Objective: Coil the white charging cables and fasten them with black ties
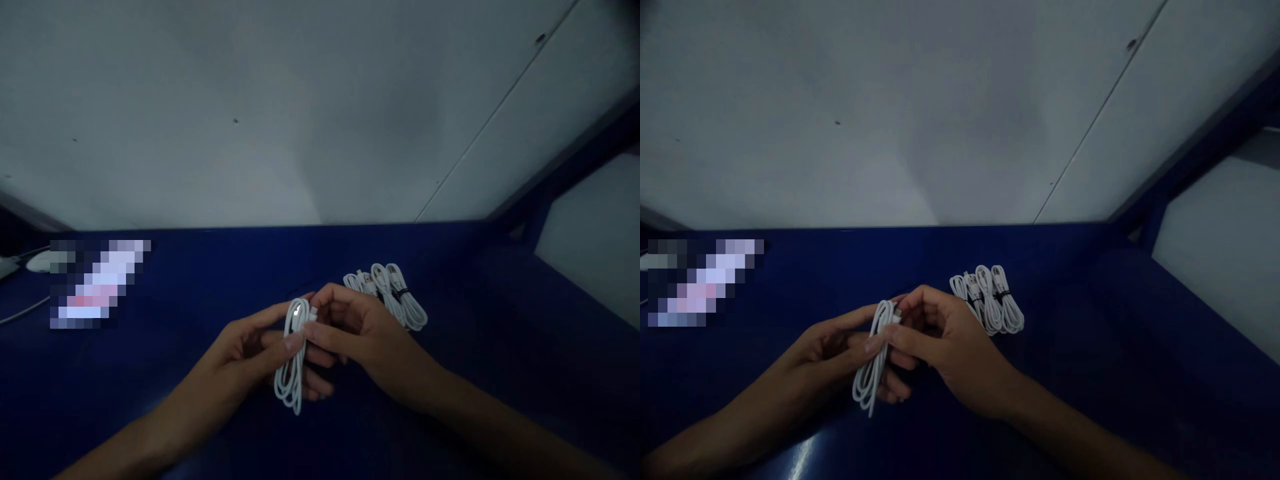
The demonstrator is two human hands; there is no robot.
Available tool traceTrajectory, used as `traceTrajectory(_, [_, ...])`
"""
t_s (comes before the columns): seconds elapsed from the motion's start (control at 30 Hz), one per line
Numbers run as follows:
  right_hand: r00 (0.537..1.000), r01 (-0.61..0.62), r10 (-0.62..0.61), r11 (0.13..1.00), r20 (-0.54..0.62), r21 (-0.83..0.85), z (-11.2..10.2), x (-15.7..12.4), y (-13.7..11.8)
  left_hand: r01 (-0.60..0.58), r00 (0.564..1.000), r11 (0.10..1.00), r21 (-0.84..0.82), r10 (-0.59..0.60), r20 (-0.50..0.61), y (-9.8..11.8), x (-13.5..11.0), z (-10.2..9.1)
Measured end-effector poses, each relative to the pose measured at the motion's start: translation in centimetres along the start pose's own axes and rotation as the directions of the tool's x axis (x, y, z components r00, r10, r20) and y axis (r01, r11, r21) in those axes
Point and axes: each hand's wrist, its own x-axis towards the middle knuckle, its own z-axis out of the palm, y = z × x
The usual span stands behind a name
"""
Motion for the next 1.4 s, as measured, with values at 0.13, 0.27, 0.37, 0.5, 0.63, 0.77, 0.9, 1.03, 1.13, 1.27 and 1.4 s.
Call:
traceTrajectory(0.13, [1.000, 0.012, -0.012, 1.000, -0.006, 0.002, 0.1, -0.2, 0.0, -0.021, 0.998, 0.999, -0.035, 0.019, -0.054, 0.0, 0.0, 0.1])
traceTrajectory(0.27, [1.000, 0.014, -0.014, 0.999, 0.001, -0.033, 0.1, -0.4, -0.1, -0.058, 0.987, 0.997, -0.047, 0.051, -0.152, 0.1, 0.0, 0.1])
traceTrajectory(0.37, [1.000, -0.008, 0.007, 0.998, -0.018, -0.062, 0.1, -0.4, -0.1, -0.076, 0.971, 0.995, -0.061, 0.060, -0.233, 0.2, -0.1, 0.0])
traceTrajectory(0.5, [0.999, -0.006, 0.004, 0.997, -0.035, -0.077, 0.2, -0.3, -0.1, -0.071, 0.960, 0.997, -0.011, 0.065, -0.272, 0.3, -0.3, -0.2])
traceTrajectory(0.63, [0.999, -0.012, 0.007, 0.995, -0.052, -0.095, 0.5, -0.4, 0.1, -0.047, 0.966, 0.998, 0.042, 0.056, -0.252, 0.1, -0.3, -0.5])
traceTrajectory(0.77, [0.995, -0.027, 0.012, 0.988, -0.099, -0.149, 0.7, -0.4, 0.0, -0.020, 0.961, 0.994, 0.103, 0.048, -0.272, 0.1, -0.3, -0.7])
traceTrajectory(0.9, [0.995, -0.050, 0.035, 0.986, -0.096, -0.158, 0.6, -0.4, -0.1, -0.027, 0.959, 0.990, 0.141, 0.066, -0.277, 0.2, -0.3, -0.7])
traceTrajectory(1.03, [0.997, -0.066, 0.061, 0.990, -0.049, -0.125, 0.3, -0.3, 0.2, -0.029, 0.965, 0.988, 0.154, 0.068, -0.254, 0.2, -0.2, -0.7])
traceTrajectory(1.13, [0.998, -0.057, 0.056, 0.991, -0.014, -0.119, 0.3, -0.3, 0.4, -0.026, 0.966, 0.984, 0.175, 0.069, -0.247, 0.1, -0.2, -0.8])
traceTrajectory(1.27, [0.998, -0.036, 0.030, 0.993, -0.052, -0.110, 0.4, -0.4, 0.2, -0.047, 0.961, 0.987, 0.151, 0.086, -0.264, 0.0, -0.2, -1.1])
traceTrajectory(1.4, [0.996, -0.014, 0.004, 0.994, -0.094, -0.113, 0.6, -0.4, -0.2, -0.062, 0.956, 0.991, 0.118, 0.093, -0.278, 0.1, -0.1, -1.0])
